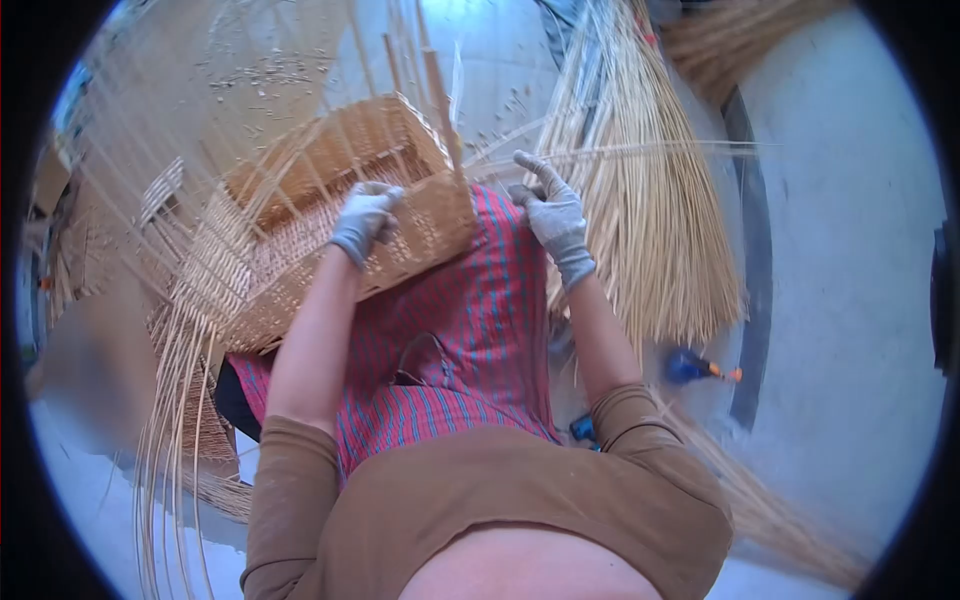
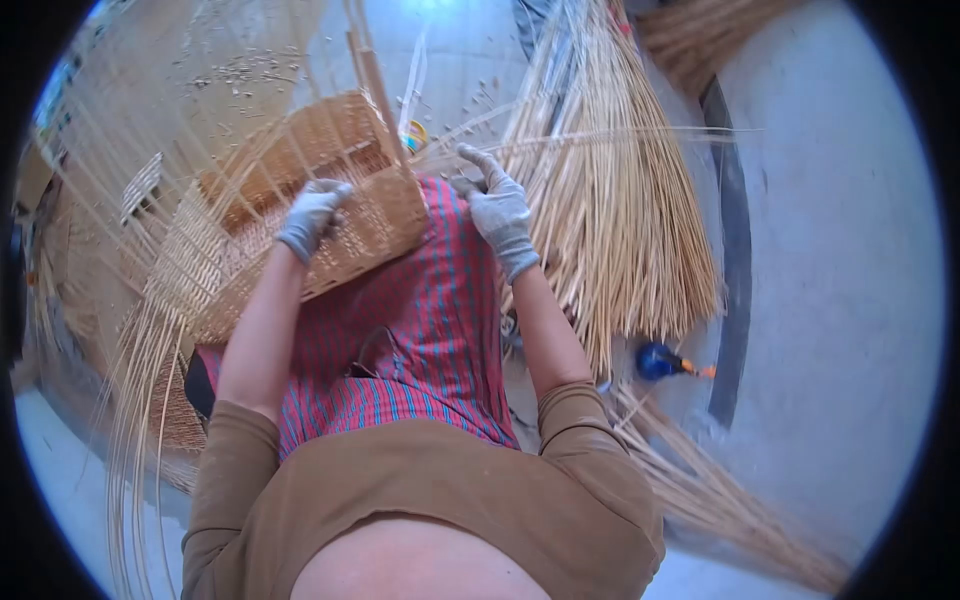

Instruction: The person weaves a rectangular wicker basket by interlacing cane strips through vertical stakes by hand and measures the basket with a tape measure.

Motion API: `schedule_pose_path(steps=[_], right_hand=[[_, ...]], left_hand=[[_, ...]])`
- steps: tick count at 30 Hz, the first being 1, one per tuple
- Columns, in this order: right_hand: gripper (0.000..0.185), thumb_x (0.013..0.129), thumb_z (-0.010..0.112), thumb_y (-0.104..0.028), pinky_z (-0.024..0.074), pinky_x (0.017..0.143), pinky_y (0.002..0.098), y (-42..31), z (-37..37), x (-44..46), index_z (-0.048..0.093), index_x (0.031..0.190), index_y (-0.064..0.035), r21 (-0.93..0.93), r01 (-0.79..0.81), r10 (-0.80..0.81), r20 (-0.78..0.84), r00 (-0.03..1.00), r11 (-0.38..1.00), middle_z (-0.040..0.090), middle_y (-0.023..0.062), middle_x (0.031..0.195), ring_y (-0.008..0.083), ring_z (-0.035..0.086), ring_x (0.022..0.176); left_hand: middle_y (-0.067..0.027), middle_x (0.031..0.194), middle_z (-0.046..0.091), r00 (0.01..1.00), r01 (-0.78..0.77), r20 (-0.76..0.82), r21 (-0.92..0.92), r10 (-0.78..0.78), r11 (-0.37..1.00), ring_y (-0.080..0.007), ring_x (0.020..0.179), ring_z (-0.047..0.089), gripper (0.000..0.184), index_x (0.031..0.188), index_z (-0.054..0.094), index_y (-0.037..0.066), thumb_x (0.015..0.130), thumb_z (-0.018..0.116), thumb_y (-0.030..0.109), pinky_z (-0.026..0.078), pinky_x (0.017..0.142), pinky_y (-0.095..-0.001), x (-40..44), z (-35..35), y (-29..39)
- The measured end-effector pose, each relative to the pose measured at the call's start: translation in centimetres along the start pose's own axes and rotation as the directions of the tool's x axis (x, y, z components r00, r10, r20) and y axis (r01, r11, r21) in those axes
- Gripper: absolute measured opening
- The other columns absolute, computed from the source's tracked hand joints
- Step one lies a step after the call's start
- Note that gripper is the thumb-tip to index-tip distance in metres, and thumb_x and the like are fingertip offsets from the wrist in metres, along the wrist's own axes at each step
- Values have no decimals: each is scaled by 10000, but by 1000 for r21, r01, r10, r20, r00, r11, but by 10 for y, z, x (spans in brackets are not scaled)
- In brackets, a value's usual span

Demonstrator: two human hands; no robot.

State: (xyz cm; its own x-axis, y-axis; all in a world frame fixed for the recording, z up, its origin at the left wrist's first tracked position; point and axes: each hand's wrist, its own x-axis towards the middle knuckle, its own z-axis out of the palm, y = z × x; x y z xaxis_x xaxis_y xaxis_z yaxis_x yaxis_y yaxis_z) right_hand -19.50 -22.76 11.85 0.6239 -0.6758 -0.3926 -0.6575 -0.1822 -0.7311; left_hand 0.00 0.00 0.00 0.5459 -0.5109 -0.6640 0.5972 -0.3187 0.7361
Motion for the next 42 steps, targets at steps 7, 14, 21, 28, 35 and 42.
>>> schedule_pose_path(steps=[7, 14, 21, 28, 35, 42], right_hand=[[392, 926, 649, -256, 567, 733, 381, 116, 27, 54, 654, 1284, -99, -124, 253, -271, -163, 949, 960, 736, 128, 954, 211, 720, 818], [483, 902, 593, -445, 542, 943, 474, 312, 128, 12, 670, 1227, -95, -511, -141, 313, 269, 911, 848, 699, 221, 1183, 413, 685, 1046], [762, 708, 860, -355, 586, 820, 494, 361, 256, -7, 560, 1363, -109, -180, -606, 529, -339, 778, 775, 712, 237, 1120, 410, 716, 966], [394, 891, 696, -294, 542, 716, 403, 403, 241, -47, 563, 1176, -56, 331, -439, 518, -205, 830, 835, 671, 126, 930, 302, 680, 882], [217, 1011, 657, -308, 451, 552, 230, 210, 146, -61, 599, 1090, -115, 822, -27, 256, -146, 956, 570, 602, -29, 818, 79, 562, 636], [654, 763, 871, -237, 552, 777, 336, -96, 138, -56, 598, 1339, -93, 272, 672, -711, 75, 699, 689, 630, 81, 1078, 211, 656, 902]], left_hand=[[-100, 1097, 633, 610, -665, -232, 369, 757, 649, -176, 749, 664, 456, 1387, 421, 63, 994, 646, 115, 580, 603, -298, -26, -68, 18], [-122, 1058, 657, 949, -65, -298, 127, 101, 990, -170, 726, 642, 327, 1329, 527, 33, 1011, 595, 75, 599, 623, -319, -105, -164, -141], [-97, 958, 723, 978, 9, -191, 430, 81, 903, -143, 781, 688, 222, 1171, 651, 16, 961, 655, 85, 562, 706, -280, -155, -123, -129], [-73, 976, 719, 972, -131, -132, 393, 196, 910, -118, 862, 670, 183, 1156, 660, 6, 986, 611, 52, 548, 770, -272, -146, -97, -111], [-69, 1005, 715, 980, -198, 8, 47, 198, 979, -102, 845, 659, 175, 1170, 663, 29, 1016, 584, 55, 562, 723, -251, -134, -48, -63], [-74, 1095, 689, 771, -531, 234, -278, 592, 801, -136, 864, 678, 354, 1305, 569, 83, 1011, 660, 257, 595, 791, -317, -106, -35, 7]])
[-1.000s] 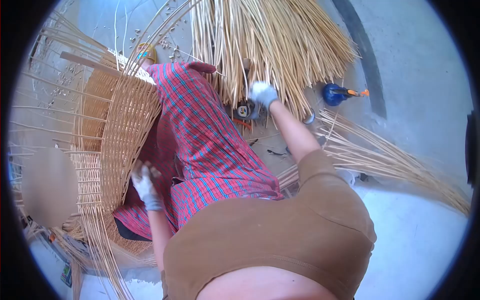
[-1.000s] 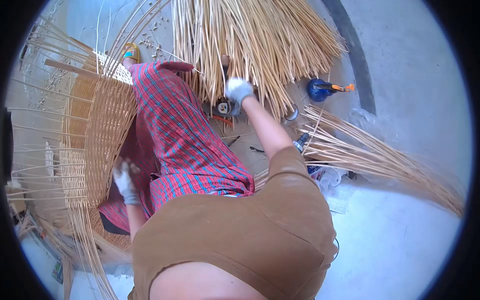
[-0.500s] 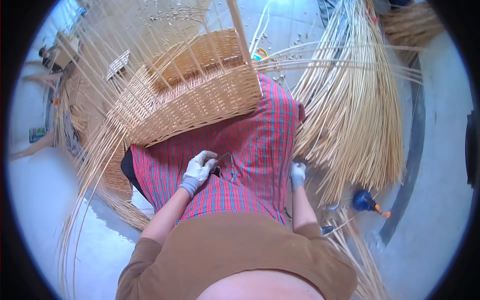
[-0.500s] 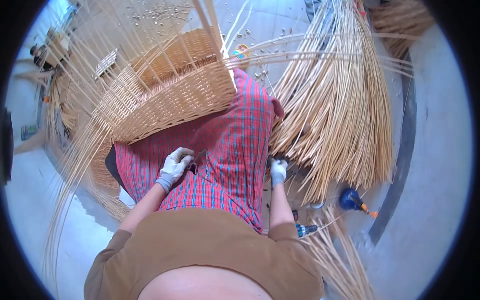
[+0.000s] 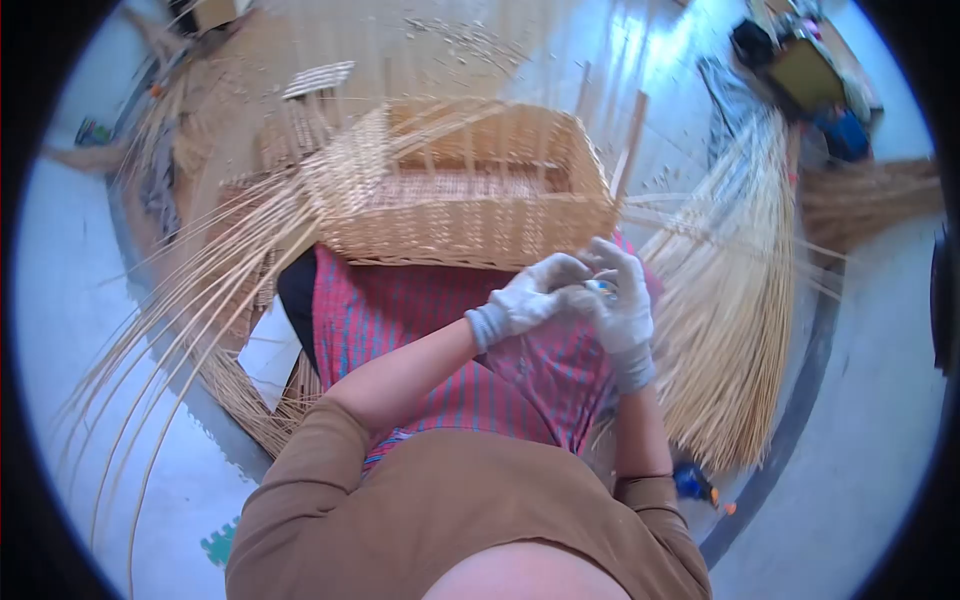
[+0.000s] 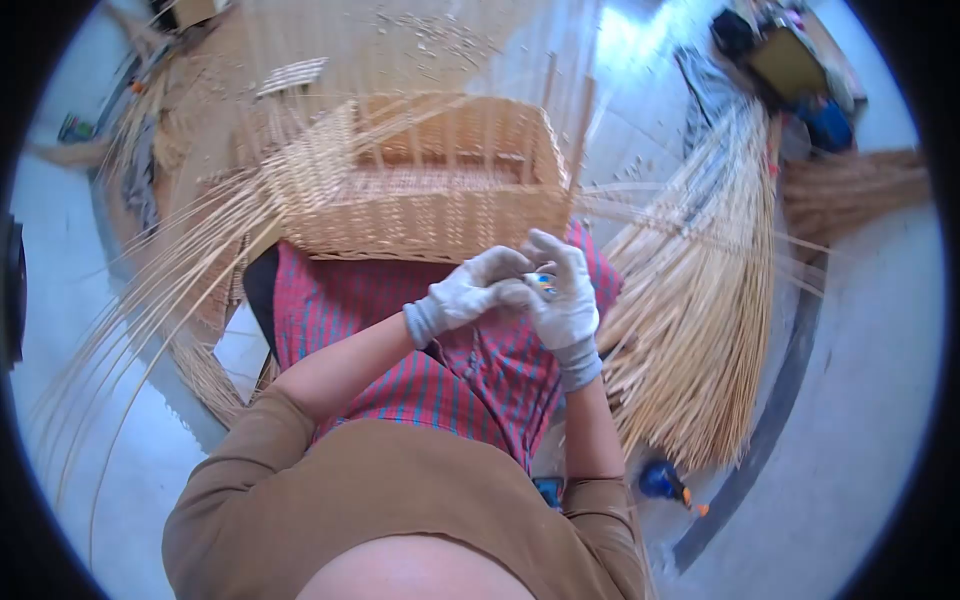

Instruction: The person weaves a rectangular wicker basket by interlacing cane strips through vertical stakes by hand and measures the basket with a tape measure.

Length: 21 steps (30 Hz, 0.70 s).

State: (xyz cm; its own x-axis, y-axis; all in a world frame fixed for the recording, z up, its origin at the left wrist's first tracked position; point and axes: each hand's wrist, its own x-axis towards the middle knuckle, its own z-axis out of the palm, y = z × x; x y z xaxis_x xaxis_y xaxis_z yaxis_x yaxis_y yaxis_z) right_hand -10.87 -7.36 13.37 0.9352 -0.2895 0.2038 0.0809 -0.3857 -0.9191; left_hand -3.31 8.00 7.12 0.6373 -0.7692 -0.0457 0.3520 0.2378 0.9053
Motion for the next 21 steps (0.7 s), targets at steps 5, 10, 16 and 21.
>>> schedule_pose_path(steps=[5, 10, 16, 21], right_hand=[[585, 715, 872, -202, 557, 844, 398, -39, 25, 83, 661, 1256, -129, -351, 276, -162, 321, 933, 895, 675, 114, 1057, 288, 679, 941], [240, 878, 769, -248, 536, 758, 407, -6, -70, 197, 713, 1052, -93, -604, 407, -418, 133, 899, 685, 701, 120, 914, 303, 684, 835], [237, 903, 722, -308, 497, 720, 469, -33, -105, 244, 679, 906, -75, -791, 321, -367, 132, 921, 521, 647, 148, 850, 364, 640, 790], [276, 887, 725, -338, 488, 705, 482, 7, -112, 277, 693, 865, -65, -763, 343, -350, 164, 922, 548, 649, 155, 783, 365, 631, 783]], left_hand=[[-22, 924, 645, 991, 128, -63, 115, -121, 985, -117, 751, 656, 279, 1143, 585, 87, 972, 710, 267, 578, 605, -296, 6, -64, 109], [-50, 704, 637, 636, -212, -584, 496, 504, 842, -189, 581, 675, 283, 961, 642, 70, 1065, 537, 312, 599, 534, -332, -3, -219, 256], [9, 749, 653, 52, -124, -841, 530, 538, 839, -104, 653, 598, 310, 910, 676, 119, 1007, 646, 412, 519, 603, -295, -25, -421, 264], [-34, 822, 653, 325, 424, -767, 641, 553, 640, -131, 735, 586, 464, 977, 728, 134, 1044, 486, 524, 503, 646, -343, -43, -416, 260]])
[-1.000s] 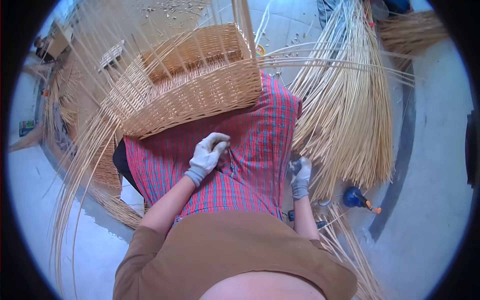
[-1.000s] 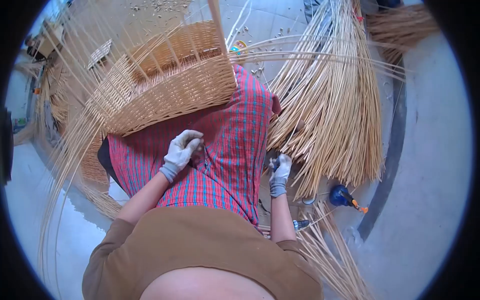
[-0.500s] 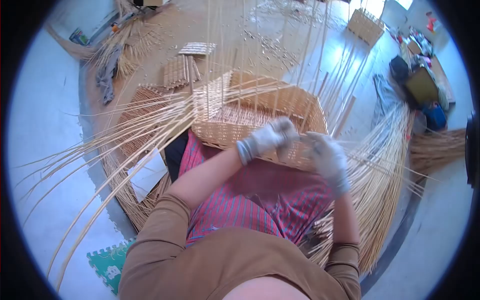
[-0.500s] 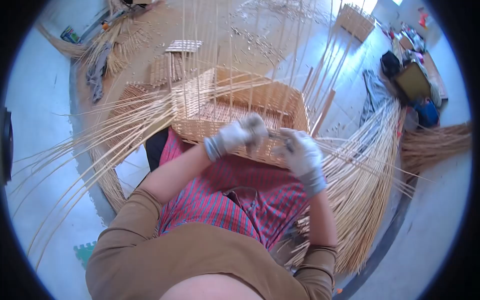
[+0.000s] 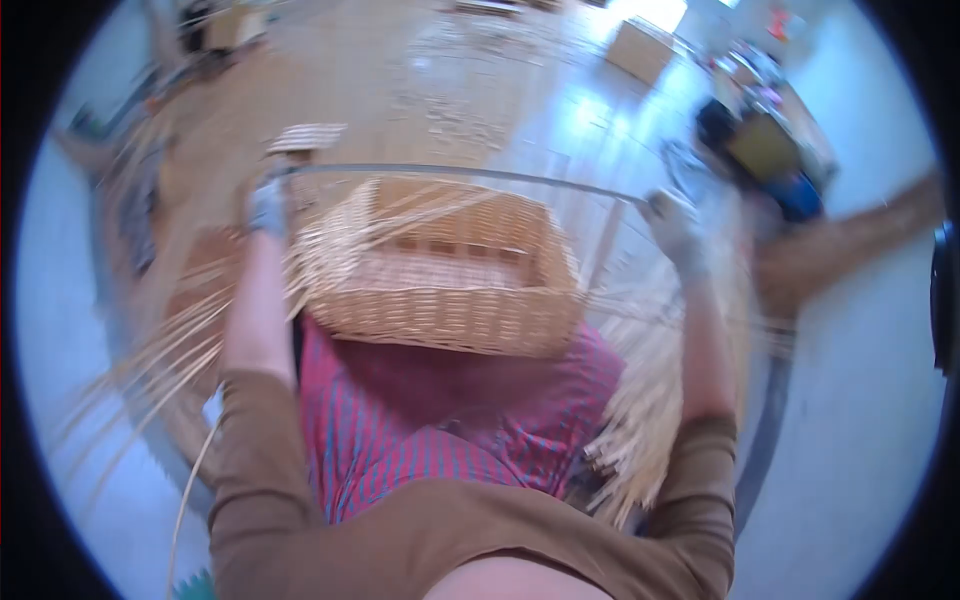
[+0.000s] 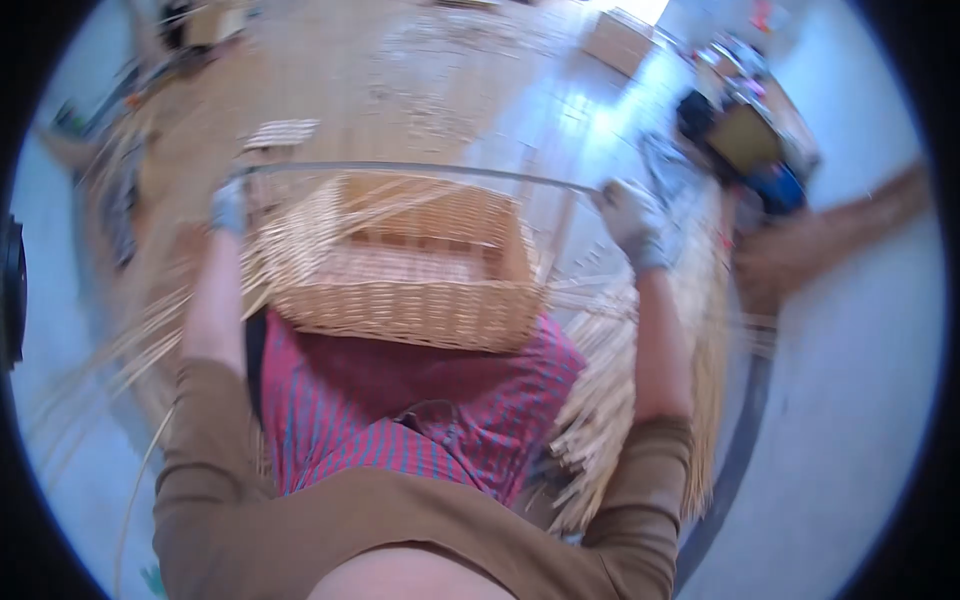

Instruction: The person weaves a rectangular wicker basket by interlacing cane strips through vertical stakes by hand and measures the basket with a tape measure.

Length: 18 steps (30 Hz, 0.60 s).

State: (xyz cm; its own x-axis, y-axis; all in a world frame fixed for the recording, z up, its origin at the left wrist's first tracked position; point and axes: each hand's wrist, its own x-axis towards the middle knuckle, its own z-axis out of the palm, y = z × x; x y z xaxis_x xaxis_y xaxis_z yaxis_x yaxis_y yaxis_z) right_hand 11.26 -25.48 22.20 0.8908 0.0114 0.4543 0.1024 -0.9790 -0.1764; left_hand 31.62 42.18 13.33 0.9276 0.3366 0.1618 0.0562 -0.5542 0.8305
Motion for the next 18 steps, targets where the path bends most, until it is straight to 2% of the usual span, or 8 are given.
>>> schedule_pose_path(steps=[1, 2, 4, 6, 8, 13, 15, 18], right_hand=[[305, 889, 719, -372, 494, 716, 478, 7, -1, 0, 706, 860, -68, -2, -43, 43, 39, 998, 999, 661, 161, 785, 364, 640, 799], [321, 894, 711, -394, 503, 740, 476, 7, -7, -3, 722, 873, -74, -34, -78, 79, 32, 996, 996, 681, 169, 826, 365, 655, 830], [386, 899, 706, -459, 516, 786, 471, 14, -16, -5, 740, 934, -76, -25, -166, 168, 129, 977, 986, 715, 176, 907, 373, 676, 888], [425, 894, 706, -494, 526, 802, 451, 18, -15, -5, 746, 980, -80, -35, -189, 191, 110, 975, 981, 723, 178, 929, 367, 684, 905], [448, 889, 707, -510, 532, 815, 431, 15, -15, -1, 747, 1009, -81, 43, -254, 243, 173, 954, 966, 725, 179, 936, 358, 692, 919], [460, 886, 708, -529, 533, 813, 416, 17, -10, 0, 749, 1017, -89, 2, -280, 274, 196, 941, 960, 731, 166, 933, 342, 698, 921], [464, 886, 708, -536, 533, 806, 417, 17, -10, -1, 746, 1021, -94, 14, -285, 277, 200, 940, 958, 730, 163, 934, 343, 695, 908], [462, 882, 711, -540, 532, 801, 418, 15, -6, 2, 746, 1017, -99, 7, -261, 255, 200, 946, 965, 729, 163, 952, 345, 692, 905]], left_hand=[[-54, 949, 684, 995, -41, 77, -281, 65, 959, -153, 836, 633, 364, 1132, 699, 127, 1046, 515, 429, 543, 708, -345, 30, 10, -37], [-73, 1075, 716, 980, -27, 152, -542, 130, 840, -175, 937, 680, 344, 1286, 669, 121, 1047, 544, 334, 584, 771, -348, 58, 21, -72], [-5, 1220, 711, 973, 134, 219, -789, 71, 600, -157, 945, 679, 338, 1342, 654, 126, 1026, 621, 242, 575, 783, -315, 42, 17, -48], [5, 1296, 686, 958, 202, 284, -770, 42, 605, -109, 991, 672, 359, 1347, 654, 114, 1027, 619, 272, 567, 751, -251, 57, 15, -68], [8, 1313, 679, 955, 223, 296, -778, 29, 588, -111, 1001, 677, 352, 1351, 651, 110, 1033, 605, 256, 575, 757, -248, 43, 12, -50], [4, 1338, 669, 947, 259, 320, -767, 0, 588, -113, 1018, 687, 336, 1356, 641, 110, 1053, 561, 233, 595, 795, -237, 42, 11, -47], [13, 1276, 693, 934, 241, 351, -756, 66, 608, -111, 1028, 690, 349, 1369, 637, 142, 1046, 576, 256, 595, 838, -249, 45, 11, -49], [-6, 1263, 695, 923, 236, 373, -740, 92, 630, -107, 1019, 691, 365, 1376, 630, 138, 1044, 579, 278, 597, 824, -254, 47, 10, -56]])
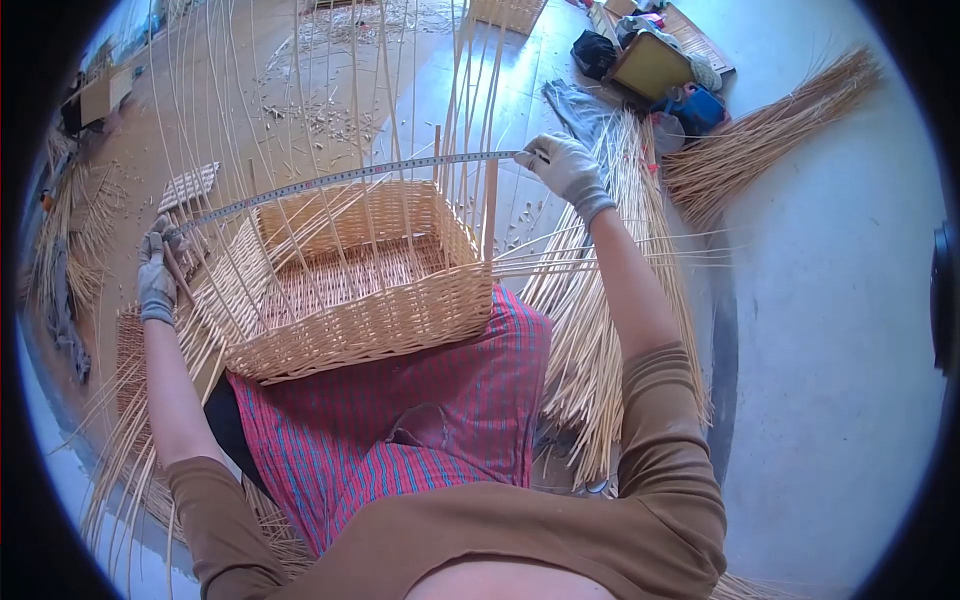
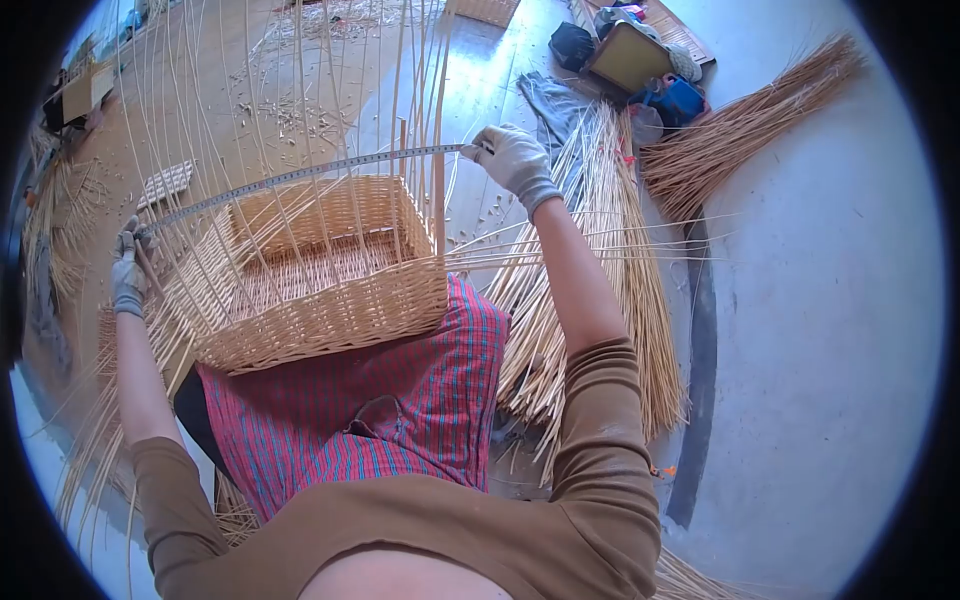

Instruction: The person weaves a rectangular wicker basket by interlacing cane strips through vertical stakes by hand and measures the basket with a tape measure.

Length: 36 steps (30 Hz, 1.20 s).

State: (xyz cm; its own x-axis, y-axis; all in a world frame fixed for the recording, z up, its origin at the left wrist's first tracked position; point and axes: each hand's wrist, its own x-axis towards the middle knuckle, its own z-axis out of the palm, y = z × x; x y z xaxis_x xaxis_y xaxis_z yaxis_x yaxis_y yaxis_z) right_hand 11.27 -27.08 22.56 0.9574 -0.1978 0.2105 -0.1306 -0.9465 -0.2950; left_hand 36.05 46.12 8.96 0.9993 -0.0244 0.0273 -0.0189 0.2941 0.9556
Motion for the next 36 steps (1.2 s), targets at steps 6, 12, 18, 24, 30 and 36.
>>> schedule_pose_path(steps=[6, 12, 18, 24, 30, 36], right_hand=[[441, 929, 662, -503, 512, 727, 452, -22, 0, -18, 731, 930, -67, -7, 7, -6, 123, 992, 1000, 690, 192, 805, 354, 683, 792], [423, 930, 698, -405, 500, 687, 384, 0, 105, -159, 692, 951, 17, 344, -121, 45, 219, 975, 931, 654, 156, 753, 243, 624, 684], [317, 948, 689, -339, 510, 781, 419, 110, 169, -297, 705, 987, -24, 362, -654, 614, 235, 753, 664, 686, 180, 856, 314, 662, 828], [255, 930, 675, -251, 518, 815, 451, 66, 141, -277, 688, 1074, -41, -189, -343, 370, 131, 920, 920, 704, 224, 921, 381, 678, 897], [271, 944, 658, -244, 535, 928, 434, -220, 108, -189, 688, 1140, -59, 330, -11, -53, 184, 981, 944, 716, 184, 1065, 369, 681, 1025], [275, 922, 659, -261, 557, 885, 442, -411, 163, -212, 700, 1151, -114, 733, 327, -786, 454, 419, 597, 715, 146, 1061, 333, 689, 1032]], left_hand=[[-33, 922, 658, 739, -565, -106, 440, 665, 698, -138, 786, 600, 193, 1002, 674, 60, 1036, 550, 204, 522, 644, -289, 2, 38, -1], [-72, 1100, 679, 631, -670, 220, 638, 744, 380, -212, 1033, 631, 301, 1195, 679, 100, 899, 695, 49, 506, 916, -346, -227, 208, 0], [-57, 927, 719, 901, -95, -217, 745, 374, 661, -196, 877, 672, 100, 973, 761, 99, 875, 770, 89, 542, 798, -326, -317, 91, -59], [-59, 888, 692, 815, 23, -70, 996, 576, 89, -155, 793, 640, 346, 1085, 667, 2, 865, 820, 221, 543, 711, -306, -308, 35, -14], [-30, 831, 693, 907, 116, -415, 412, 73, 904, -127, 729, 630, 212, 958, 715, 39, 860, 823, 193, 522, 664, -280, -300, -26, -28], [-150, 1161, 722, 917, -133, -332, 264, 219, 955, -228, 1003, 713, 502, 1366, 593, 22, 885, 733, 3, 549, 1018, -375, -278, -102, -70]])
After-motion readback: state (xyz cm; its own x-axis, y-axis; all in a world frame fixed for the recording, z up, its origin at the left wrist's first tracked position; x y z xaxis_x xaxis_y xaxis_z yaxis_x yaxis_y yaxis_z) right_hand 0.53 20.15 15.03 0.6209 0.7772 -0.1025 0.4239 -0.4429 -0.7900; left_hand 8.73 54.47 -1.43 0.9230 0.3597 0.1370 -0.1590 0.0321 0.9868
